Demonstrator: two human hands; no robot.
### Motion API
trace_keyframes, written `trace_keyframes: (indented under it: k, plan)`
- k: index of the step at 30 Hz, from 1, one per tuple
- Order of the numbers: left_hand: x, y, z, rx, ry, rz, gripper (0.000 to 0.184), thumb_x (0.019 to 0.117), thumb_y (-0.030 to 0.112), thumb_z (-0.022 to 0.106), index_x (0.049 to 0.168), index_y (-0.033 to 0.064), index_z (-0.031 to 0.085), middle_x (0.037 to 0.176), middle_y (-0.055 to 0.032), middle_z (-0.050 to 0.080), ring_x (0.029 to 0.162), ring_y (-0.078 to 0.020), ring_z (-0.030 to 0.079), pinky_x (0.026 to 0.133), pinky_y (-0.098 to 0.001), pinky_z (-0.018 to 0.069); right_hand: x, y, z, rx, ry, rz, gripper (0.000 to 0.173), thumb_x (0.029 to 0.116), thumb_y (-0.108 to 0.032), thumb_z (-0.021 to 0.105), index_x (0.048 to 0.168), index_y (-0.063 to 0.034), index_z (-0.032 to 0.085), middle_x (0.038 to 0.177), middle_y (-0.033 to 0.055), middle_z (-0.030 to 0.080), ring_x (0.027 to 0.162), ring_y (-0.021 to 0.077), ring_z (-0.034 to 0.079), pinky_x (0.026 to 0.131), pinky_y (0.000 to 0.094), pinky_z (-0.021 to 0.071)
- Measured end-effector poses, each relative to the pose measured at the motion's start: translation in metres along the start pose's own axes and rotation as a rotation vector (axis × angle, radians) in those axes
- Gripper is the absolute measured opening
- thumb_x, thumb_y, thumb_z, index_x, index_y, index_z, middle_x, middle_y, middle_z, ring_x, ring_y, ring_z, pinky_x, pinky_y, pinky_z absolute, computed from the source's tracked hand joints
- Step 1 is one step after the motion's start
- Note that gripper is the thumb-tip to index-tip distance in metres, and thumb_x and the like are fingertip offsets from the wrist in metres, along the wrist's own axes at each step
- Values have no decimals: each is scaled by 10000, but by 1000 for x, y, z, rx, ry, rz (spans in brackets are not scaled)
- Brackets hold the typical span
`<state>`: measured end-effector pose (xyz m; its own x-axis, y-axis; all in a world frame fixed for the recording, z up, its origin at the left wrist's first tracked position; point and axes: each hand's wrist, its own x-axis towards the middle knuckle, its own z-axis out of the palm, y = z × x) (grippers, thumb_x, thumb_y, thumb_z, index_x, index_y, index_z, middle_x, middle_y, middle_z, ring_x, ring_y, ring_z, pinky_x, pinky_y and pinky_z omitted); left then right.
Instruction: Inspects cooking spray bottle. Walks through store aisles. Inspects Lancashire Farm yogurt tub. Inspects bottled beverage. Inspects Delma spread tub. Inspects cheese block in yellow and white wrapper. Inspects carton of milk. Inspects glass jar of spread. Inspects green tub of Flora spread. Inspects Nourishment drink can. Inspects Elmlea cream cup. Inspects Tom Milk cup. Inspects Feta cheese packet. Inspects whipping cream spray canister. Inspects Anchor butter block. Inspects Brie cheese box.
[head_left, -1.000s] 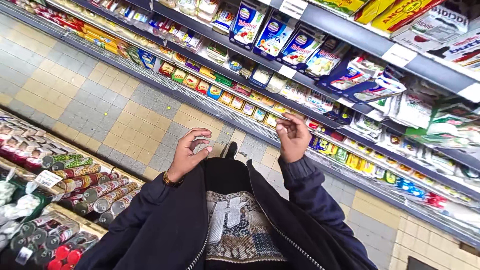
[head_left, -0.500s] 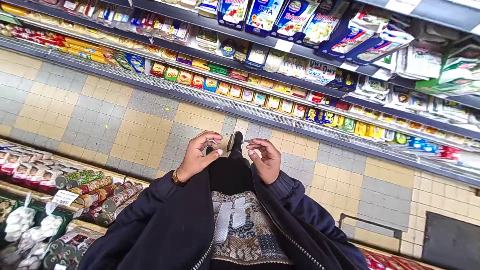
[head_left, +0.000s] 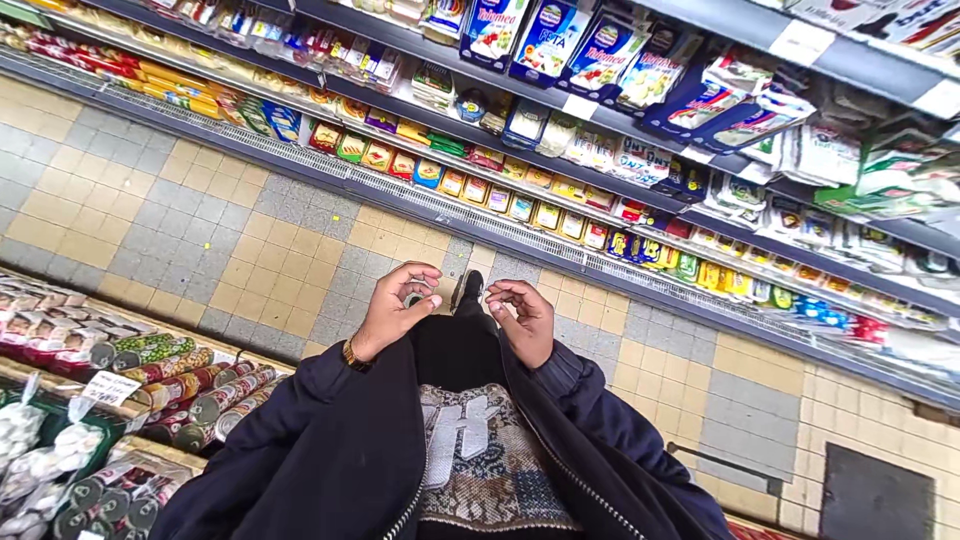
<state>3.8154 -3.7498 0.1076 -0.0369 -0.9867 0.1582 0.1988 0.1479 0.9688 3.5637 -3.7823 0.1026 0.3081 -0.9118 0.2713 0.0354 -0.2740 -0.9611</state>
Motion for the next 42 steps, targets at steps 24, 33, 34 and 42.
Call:
trace_keyframes:
  k: [24,33,34,42]
  plan:
    - [36,-31,-31,-4,246,-170,403,894,151,747,1238,-14,615,1229,-135,666,1044,-225,688,882,-362,603,180,130,-18,-248,-344,230,452,889,-229,755,1232,47,652,1207,172,696,1119,239,678,924,411,580]
    - [92,-50,-25,25,388,-248,389,897,157,749,1238,15,628,1215,-103,675,1039,-205,687,885,-357,602,381,264,-50,-835,-492,236,740,790,-330,844,1423,-55,576,1446,247,531,1338,426,508,1090,599,430]
    - [96,-52,-25,26,404,-252,381,901,153,746,1239,22,630,1217,-100,672,1040,-205,685,883,-353,601,398,277,-52,-886,-494,238,745,787,-338,837,1428,-66,572,1466,247,507,1349,428,494,1090,594,427]
    - [120,-56,-26,82,578,-285,372,913,155,747,1251,51,632,1230,-76,673,1028,-195,692,882,-352,604,483,341,-49,-1205,-584,439,949,792,-427,821,1571,-104,387,1535,246,458,1439,438,409,1139,687,306]
